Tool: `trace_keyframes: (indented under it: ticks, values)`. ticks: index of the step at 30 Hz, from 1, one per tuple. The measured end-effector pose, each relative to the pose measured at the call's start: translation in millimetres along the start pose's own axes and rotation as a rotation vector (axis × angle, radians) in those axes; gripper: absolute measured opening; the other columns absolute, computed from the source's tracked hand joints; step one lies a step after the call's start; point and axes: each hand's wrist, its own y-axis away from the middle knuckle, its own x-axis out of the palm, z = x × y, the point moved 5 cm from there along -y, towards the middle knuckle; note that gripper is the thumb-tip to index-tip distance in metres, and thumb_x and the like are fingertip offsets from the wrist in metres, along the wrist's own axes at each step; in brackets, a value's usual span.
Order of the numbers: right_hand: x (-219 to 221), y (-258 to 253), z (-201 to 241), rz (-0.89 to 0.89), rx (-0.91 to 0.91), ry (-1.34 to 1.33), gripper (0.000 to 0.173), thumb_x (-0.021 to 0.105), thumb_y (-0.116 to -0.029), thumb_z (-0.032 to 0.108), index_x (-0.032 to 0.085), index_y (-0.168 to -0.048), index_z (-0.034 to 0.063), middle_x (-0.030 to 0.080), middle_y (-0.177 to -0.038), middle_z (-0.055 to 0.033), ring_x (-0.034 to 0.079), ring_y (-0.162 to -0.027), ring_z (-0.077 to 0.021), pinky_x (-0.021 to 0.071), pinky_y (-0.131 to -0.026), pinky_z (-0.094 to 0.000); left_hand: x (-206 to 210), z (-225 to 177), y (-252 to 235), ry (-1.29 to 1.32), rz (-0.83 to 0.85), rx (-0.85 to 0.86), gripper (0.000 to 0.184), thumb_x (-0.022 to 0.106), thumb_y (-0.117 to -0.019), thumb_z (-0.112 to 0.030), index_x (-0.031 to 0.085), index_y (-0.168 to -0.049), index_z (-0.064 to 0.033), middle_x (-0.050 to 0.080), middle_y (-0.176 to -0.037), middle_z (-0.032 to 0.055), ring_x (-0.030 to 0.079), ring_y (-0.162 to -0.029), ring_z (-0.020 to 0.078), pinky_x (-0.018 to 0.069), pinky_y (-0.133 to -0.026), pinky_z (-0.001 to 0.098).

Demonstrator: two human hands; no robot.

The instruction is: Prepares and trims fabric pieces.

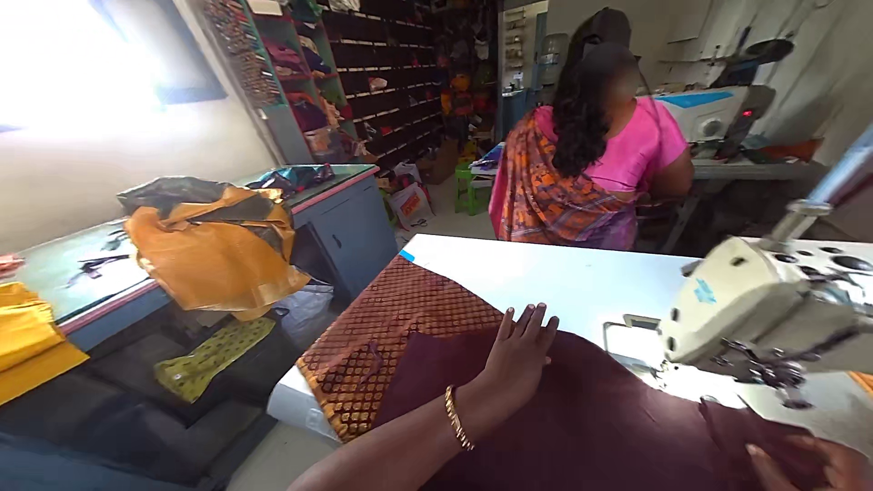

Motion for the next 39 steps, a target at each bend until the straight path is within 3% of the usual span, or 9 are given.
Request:
trace_keyframes:
  ticks: [4,10,15,19,24,29,33,36,39]
  values:
    - [-3,5,8,-0.071,0.079,0.033,0.052,0.070,-0.0937,0.019,0.053,-0.133,-0.0096,0.065,-0.111,-0.0358,0.065,-0.101,-0.0538,0.0493,-0.085,-0.0699,3,-85,38,0.359,0.264,0.171,0.054,0.032,-0.1134,-0.033,0.036,-0.158,-0.0044,0.027,-0.169,0.0137,0.019,-0.159,0.0265,0.0102,-0.130,0.0477]
    - [-2,3,10,-0.070,0.171,0.079,0.048,0.073,-0.0940,0.018,0.056,-0.134,-0.0032,0.070,-0.108,-0.0273,0.069,-0.099,-0.0457,0.0531,-0.085,-0.0636,22,-150,38,0.471,0.237,0.215,0.047,0.030,-0.1122,-0.016,0.039,-0.156,-0.0019,0.035,-0.164,0.0151,0.028,-0.155,0.0269,0.0173,-0.129,0.0439]
    - [-3,5,13,-0.069,0.217,0.043,0.048,0.071,-0.0959,0.016,0.052,-0.137,0.0000,0.070,-0.106,-0.0222,0.070,-0.096,-0.0389,0.0551,-0.085,-0.0566,41,-158,34,0.327,0.212,0.177,0.053,0.029,-0.1128,-0.029,0.030,-0.162,-0.0099,0.026,-0.170,0.0075,0.019,-0.158,0.0248,0.0079,-0.129,0.0497]
    - [-5,7,8,-0.144,0.189,-0.073,0.046,0.068,-0.0979,0.010,0.048,-0.137,-0.0026,0.070,-0.094,-0.0178,0.070,-0.084,-0.0319,0.0562,-0.078,-0.0510,43,-158,35,0.285,0.212,0.161,0.054,0.031,-0.1098,-0.027,0.030,-0.163,-0.0196,0.024,-0.171,0.0034,0.017,-0.159,0.0235,0.0051,-0.128,0.0536]
    - [-6,5,1,-0.110,0.239,-0.183,0.048,0.065,-0.0988,0.010,0.044,-0.141,0.0000,0.071,-0.099,-0.0155,0.070,-0.085,-0.0272,0.0556,-0.078,-0.0483,42,-159,31,0.263,0.265,0.157,0.056,0.028,-0.1116,-0.035,0.022,-0.166,-0.0192,0.019,-0.172,0.0005,0.012,-0.160,0.0229,0.0012,-0.127,0.0561]
    - [-5,4,1,-0.094,0.256,-0.190,0.053,0.068,-0.0954,0.008,0.043,-0.141,-0.0003,0.070,-0.099,-0.0144,0.069,-0.086,-0.0282,0.0555,-0.078,-0.0502,29,-160,17,0.231,0.309,0.138,0.055,0.033,-0.1109,-0.035,0.030,-0.162,-0.0173,0.029,-0.168,0.0011,0.022,-0.156,0.0250,0.0154,-0.122,0.0596]
    - [-5,3,2,-0.077,0.246,-0.148,0.052,0.068,-0.0942,0.009,0.044,-0.139,0.0001,0.071,-0.099,-0.0138,0.069,-0.089,-0.0285,0.0551,-0.080,-0.0515,21,-159,13,0.252,0.309,0.145,0.052,0.046,-0.1042,-0.018,0.041,-0.155,-0.0149,0.037,-0.162,0.0033,0.029,-0.151,0.0262,0.0244,-0.116,0.0590]
    - [-5,3,4,-0.070,0.251,-0.115,0.053,0.069,-0.0938,0.009,0.044,-0.139,0.0011,0.071,-0.099,-0.0127,0.069,-0.090,-0.0286,0.0549,-0.080,-0.0506,22,-160,11,0.245,0.314,0.154,0.057,0.052,-0.0956,-0.001,0.046,-0.151,-0.0137,0.027,-0.168,-0.0003,0.017,-0.157,0.0244,0.0203,-0.118,0.0637]
    - [-5,4,5,-0.066,0.254,-0.104,0.056,0.070,-0.0929,0.009,0.043,-0.141,0.0010,0.071,-0.101,-0.0131,0.070,-0.092,-0.0296,0.0551,-0.081,-0.0514,23,-161,8,0.236,0.337,0.160,0.067,0.057,-0.0912,0.004,0.041,-0.154,-0.0148,0.027,-0.168,-0.0006,0.019,-0.157,0.0242,0.0186,-0.118,0.0673]
